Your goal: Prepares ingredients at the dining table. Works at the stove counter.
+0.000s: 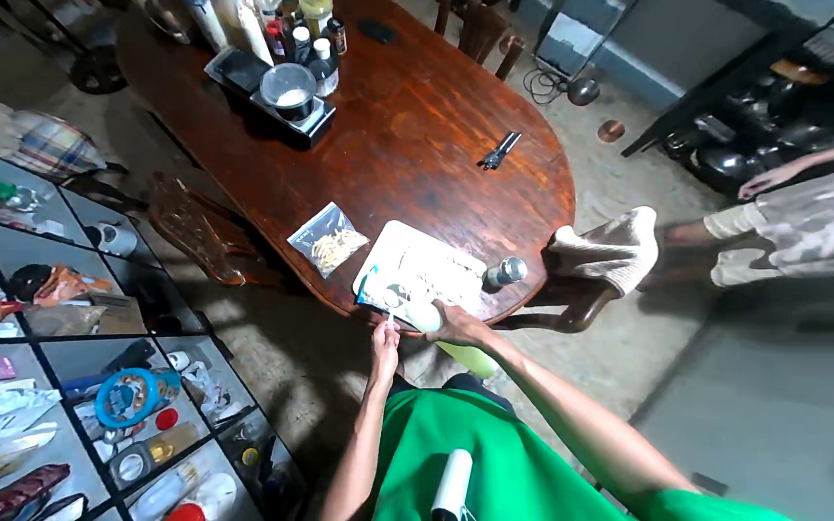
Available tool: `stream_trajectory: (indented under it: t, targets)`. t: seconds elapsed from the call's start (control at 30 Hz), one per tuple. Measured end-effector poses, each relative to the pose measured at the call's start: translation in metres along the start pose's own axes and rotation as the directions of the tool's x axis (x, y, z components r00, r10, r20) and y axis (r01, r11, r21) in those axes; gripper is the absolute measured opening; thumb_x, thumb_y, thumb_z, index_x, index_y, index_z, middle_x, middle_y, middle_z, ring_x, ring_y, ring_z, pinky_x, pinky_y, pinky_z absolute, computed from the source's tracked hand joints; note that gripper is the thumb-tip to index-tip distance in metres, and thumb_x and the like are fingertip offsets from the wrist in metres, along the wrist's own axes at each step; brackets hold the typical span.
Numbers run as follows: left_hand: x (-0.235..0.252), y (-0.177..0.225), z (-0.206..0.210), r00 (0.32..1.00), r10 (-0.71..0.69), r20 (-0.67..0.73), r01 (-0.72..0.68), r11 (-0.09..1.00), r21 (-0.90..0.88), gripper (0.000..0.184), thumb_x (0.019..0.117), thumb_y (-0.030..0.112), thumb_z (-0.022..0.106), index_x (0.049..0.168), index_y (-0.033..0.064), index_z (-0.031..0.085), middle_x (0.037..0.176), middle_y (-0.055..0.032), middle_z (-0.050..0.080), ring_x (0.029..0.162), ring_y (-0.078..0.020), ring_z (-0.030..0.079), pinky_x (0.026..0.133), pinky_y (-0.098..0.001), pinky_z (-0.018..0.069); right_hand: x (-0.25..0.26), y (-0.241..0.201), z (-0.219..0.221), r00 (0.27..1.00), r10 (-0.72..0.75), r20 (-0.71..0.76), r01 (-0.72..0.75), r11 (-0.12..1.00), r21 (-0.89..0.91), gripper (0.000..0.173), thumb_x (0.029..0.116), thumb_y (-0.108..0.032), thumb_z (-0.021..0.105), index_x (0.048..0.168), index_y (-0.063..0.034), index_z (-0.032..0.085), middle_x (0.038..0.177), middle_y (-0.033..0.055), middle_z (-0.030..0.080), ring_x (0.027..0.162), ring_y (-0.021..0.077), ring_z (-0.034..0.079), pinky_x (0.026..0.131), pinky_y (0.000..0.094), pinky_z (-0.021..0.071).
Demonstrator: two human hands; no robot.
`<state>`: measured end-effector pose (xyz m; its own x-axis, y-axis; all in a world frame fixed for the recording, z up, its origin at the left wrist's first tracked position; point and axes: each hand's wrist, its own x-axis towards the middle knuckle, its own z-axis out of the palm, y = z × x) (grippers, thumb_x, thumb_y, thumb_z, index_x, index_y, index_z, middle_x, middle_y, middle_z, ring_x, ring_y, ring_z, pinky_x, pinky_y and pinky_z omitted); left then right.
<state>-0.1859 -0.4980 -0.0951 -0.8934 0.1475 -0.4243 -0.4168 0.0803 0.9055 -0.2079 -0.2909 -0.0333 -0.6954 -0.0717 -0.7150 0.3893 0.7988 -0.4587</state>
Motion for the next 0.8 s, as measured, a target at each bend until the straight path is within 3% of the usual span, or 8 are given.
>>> stream_trajectory:
  t: [0.57, 0.67, 0.8]
  targets:
    - [0.01, -0.002, -0.007, 0.999, -0.041, -0.025, 0.041, 0.999, -0.004, 0.03, 0.1058, 0.011, 0.036, 0.109, -0.0024, 0.063, 0.071, 0.0023, 0.046, 0.061, -0.006, 0.044, 0.057, -0.0223, 0.0399, 0.012, -0.014, -0.004, 0.998, 0.055, 0.033, -0.054, 0.997, -0.05, 0.088, 0.0751, -0.06, 0.081, 0.144, -0.0128, 0.051, 0.128, 0.016, 0.066, 0.12, 0.0325, 0.063, 0.102, 0.055, 0.0485]
    - [0.011, -0.002, -0.007, 0.999, -0.049, -0.024, 0.049, 0.999, 0.002, 0.029, 0.1057, 0.011, 0.036, 0.11, -0.0019, 0.063, 0.07, 0.0023, 0.047, 0.06, -0.0063, 0.045, 0.056, -0.0223, 0.0399, 0.02, -0.007, 0.001, 0.999, 0.035, -0.001, -0.035, 0.996, -0.078, 0.083, 0.0744, -0.061, 0.082, 0.137, -0.0146, 0.054, 0.113, 0.015, 0.069, 0.107, 0.0337, 0.067, 0.091, 0.0586, 0.0536]
    - [0.012, 0.0, -0.007, 0.999, -0.044, -0.012, 0.044, 0.998, -0.051, 0.027, 0.1037, 0.008, 0.037, 0.108, -0.0017, 0.063, 0.069, 0.0034, 0.047, 0.059, -0.0047, 0.045, 0.055, -0.0203, 0.0393, 0.022, -0.003, 0.003, 1.0, 0.029, -0.005, -0.029, 0.996, -0.088, 0.083, 0.0748, -0.062, 0.081, 0.138, -0.017, 0.053, 0.112, 0.0145, 0.069, 0.105, 0.0339, 0.068, 0.089, 0.059, 0.0543]
